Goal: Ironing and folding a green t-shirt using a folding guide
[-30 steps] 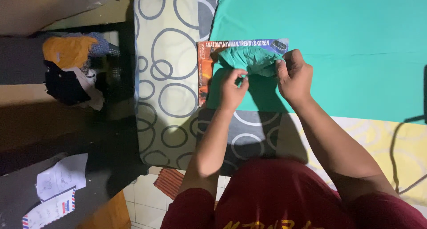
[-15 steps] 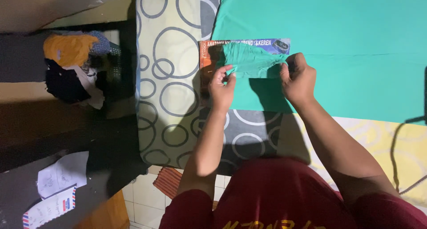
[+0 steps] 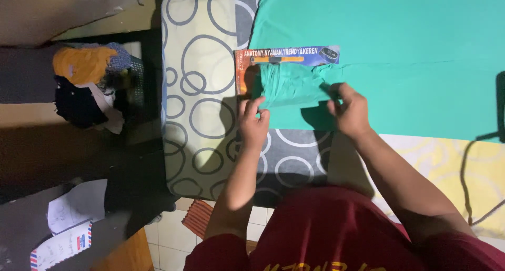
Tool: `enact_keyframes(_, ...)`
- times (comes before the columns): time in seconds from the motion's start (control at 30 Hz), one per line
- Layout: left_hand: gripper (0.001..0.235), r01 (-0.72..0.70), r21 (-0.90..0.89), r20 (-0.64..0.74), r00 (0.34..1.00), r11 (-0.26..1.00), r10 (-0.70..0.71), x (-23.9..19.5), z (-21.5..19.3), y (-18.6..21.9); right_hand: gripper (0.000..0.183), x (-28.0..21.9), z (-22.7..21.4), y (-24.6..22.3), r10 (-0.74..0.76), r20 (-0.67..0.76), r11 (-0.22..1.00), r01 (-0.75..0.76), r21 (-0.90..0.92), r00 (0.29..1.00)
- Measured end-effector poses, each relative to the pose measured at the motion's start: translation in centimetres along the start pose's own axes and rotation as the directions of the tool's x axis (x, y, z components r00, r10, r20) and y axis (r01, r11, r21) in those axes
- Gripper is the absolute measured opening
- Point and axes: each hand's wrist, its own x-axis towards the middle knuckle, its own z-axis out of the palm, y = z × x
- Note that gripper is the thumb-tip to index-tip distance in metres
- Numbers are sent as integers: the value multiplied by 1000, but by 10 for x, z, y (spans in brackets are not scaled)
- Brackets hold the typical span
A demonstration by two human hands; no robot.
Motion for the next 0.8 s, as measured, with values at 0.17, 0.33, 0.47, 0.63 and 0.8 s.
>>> enact_keyframes(0.17, 43, 51, 58, -20, 999, 997, -50, -18, -5, 9, 33, -19, 15, 0, -28, 116, 988, 45, -146, 993)
enact_keyframes(0.33, 54, 714, -121, 387, 674, 689, -630, -2, -7, 2, 19, -20, 25, -2, 72, 40, 995, -69, -78, 997)
enact_keyframes(0.47, 53, 645, 45, 389, 692, 763, -608, 20, 0, 9, 16, -10, 32, -7, 272, 32, 962, -272, 26, 962)
enact_keyframes(0.63, 79, 646, -290, 573, 708, 706, -412, 38, 0, 6, 22, -1, 35, 6, 386, 118, 873, -404, 274, 915)
enact_keyframes(0.8, 79, 709, -370, 683, 646, 601, -342, 43, -7, -4, 37, 3, 21, 4, 406, 214, 841, -455, 293, 888)
